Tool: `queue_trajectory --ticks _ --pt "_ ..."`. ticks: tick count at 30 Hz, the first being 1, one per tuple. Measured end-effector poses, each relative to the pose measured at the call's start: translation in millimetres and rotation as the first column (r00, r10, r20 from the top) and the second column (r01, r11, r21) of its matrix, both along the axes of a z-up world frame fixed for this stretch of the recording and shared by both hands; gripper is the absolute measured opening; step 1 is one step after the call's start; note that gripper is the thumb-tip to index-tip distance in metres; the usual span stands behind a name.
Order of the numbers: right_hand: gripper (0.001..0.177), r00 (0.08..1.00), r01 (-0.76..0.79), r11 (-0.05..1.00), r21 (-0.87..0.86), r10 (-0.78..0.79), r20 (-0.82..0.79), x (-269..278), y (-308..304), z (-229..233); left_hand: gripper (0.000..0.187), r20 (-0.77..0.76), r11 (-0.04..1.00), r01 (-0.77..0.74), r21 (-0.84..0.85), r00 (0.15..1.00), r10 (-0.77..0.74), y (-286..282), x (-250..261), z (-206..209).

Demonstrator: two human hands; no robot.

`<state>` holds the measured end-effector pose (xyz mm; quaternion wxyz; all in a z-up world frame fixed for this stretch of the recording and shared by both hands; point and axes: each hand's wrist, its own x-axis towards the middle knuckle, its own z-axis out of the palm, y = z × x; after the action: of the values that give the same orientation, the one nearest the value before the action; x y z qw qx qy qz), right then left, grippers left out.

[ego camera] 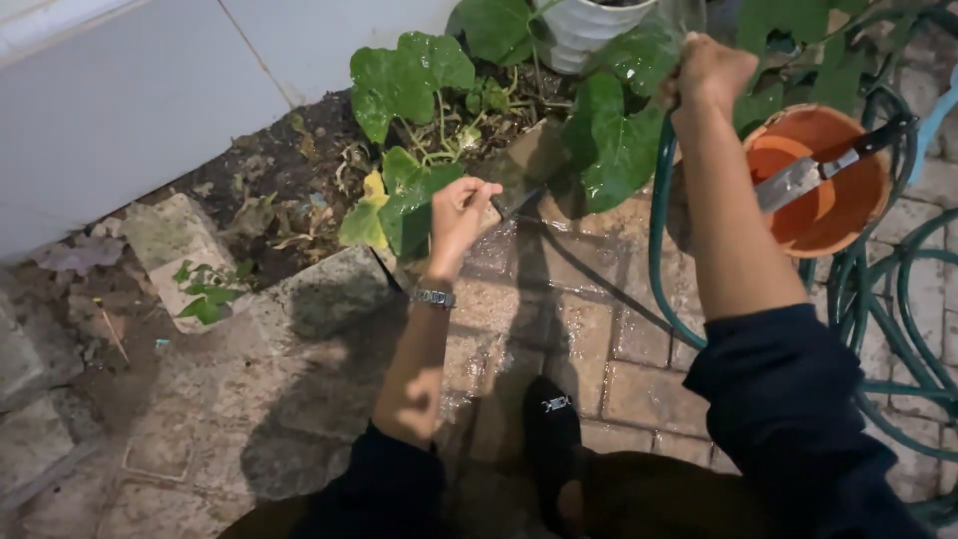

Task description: Cleaning and rinsing a bucket with a garden hose outdoors at night.

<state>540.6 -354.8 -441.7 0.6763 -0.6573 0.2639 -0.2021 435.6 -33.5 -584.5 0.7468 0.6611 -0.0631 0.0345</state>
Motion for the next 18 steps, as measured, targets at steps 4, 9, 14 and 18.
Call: queue_trajectory --ticks 4,9,14,18 --pt "0.023 0.998 0.055 0.997 0.062 -0.056 0.011 -11.8 6.4 2.2 0.013 -0.174 0.996 0.048 -0.073 0.983 -0.06 -1.9 -4.7 12.4" --pt "0.019 0.995 0.091 0.984 0.151 -0.095 0.023 -19.3 6.0 -6.8 0.024 -0.212 0.987 0.129 -0.096 0.966 -0.147 -9.2 0.2 -13.5" --pt "0.02 0.999 0.032 0.997 0.068 -0.035 0.04 -34.6 36.3 -15.9 0.021 -0.098 0.971 0.237 -0.03 0.966 -0.239 -19.3 2.7 -19.8" --pt "0.023 0.996 -0.046 0.99 -0.136 0.036 -0.076 -82.4 110.5 -26.6 0.025 -0.167 0.951 0.267 -0.156 0.942 -0.292 -34.2 1.7 0.3"
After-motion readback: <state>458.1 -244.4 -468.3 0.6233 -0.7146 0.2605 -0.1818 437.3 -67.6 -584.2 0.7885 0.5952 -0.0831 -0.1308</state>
